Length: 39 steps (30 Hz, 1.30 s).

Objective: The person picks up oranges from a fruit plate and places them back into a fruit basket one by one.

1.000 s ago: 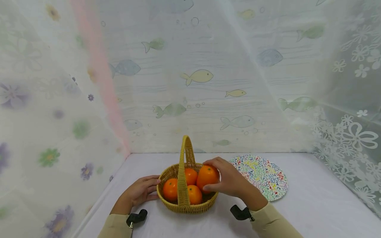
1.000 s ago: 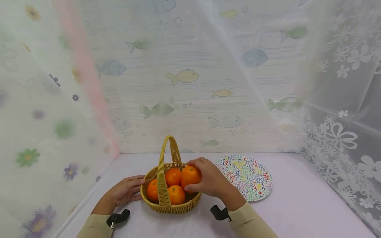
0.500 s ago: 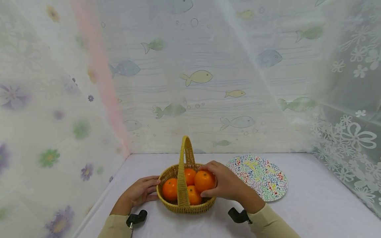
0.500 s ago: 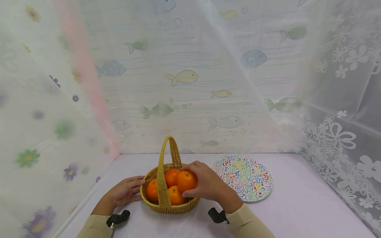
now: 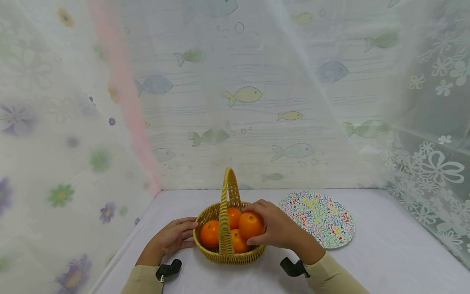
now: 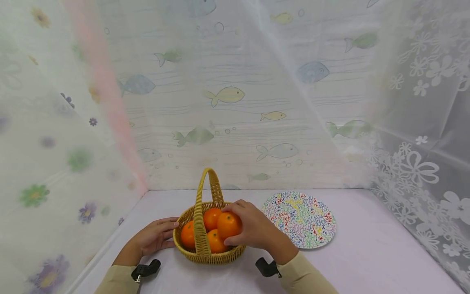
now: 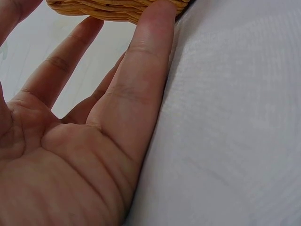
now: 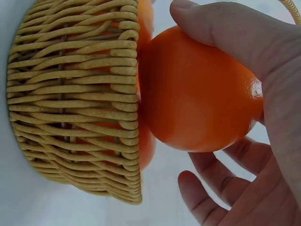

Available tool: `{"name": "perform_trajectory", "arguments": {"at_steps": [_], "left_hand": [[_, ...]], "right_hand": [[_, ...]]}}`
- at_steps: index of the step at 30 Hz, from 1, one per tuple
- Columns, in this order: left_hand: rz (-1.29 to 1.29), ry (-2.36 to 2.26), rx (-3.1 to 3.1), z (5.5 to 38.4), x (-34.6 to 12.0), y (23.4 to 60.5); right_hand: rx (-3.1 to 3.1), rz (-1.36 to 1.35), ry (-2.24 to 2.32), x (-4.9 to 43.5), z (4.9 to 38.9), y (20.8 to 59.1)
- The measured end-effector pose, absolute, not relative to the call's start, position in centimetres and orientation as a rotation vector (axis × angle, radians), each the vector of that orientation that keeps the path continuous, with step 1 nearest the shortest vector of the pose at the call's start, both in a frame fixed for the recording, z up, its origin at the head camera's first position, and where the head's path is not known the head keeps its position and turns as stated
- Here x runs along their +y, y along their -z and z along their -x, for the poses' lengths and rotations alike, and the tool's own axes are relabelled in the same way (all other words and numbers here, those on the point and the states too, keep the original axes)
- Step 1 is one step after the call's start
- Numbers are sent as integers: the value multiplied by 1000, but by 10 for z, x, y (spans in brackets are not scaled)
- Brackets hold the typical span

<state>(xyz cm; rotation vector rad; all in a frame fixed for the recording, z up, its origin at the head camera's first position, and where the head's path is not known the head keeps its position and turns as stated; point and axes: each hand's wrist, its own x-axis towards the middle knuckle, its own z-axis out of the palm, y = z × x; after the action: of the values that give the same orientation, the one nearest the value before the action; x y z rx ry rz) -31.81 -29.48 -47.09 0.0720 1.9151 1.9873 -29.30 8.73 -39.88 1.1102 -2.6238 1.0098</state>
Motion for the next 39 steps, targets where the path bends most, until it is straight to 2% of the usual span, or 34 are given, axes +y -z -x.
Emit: {"name": "perform_trajectory", "arguments": {"at_steps": [7, 16, 39], "left_hand": [[-69, -1984, 1917, 318, -294, 470], [-63, -1984, 1908, 317, -294, 469], [-72, -1987, 1904, 318, -294, 469]], "right_hand": [[-2642, -1110, -1135, 89, 295, 401], [-2716, -1049, -1012, 87, 296, 405], [-2756, -1072, -1056, 91, 300, 410]]}}
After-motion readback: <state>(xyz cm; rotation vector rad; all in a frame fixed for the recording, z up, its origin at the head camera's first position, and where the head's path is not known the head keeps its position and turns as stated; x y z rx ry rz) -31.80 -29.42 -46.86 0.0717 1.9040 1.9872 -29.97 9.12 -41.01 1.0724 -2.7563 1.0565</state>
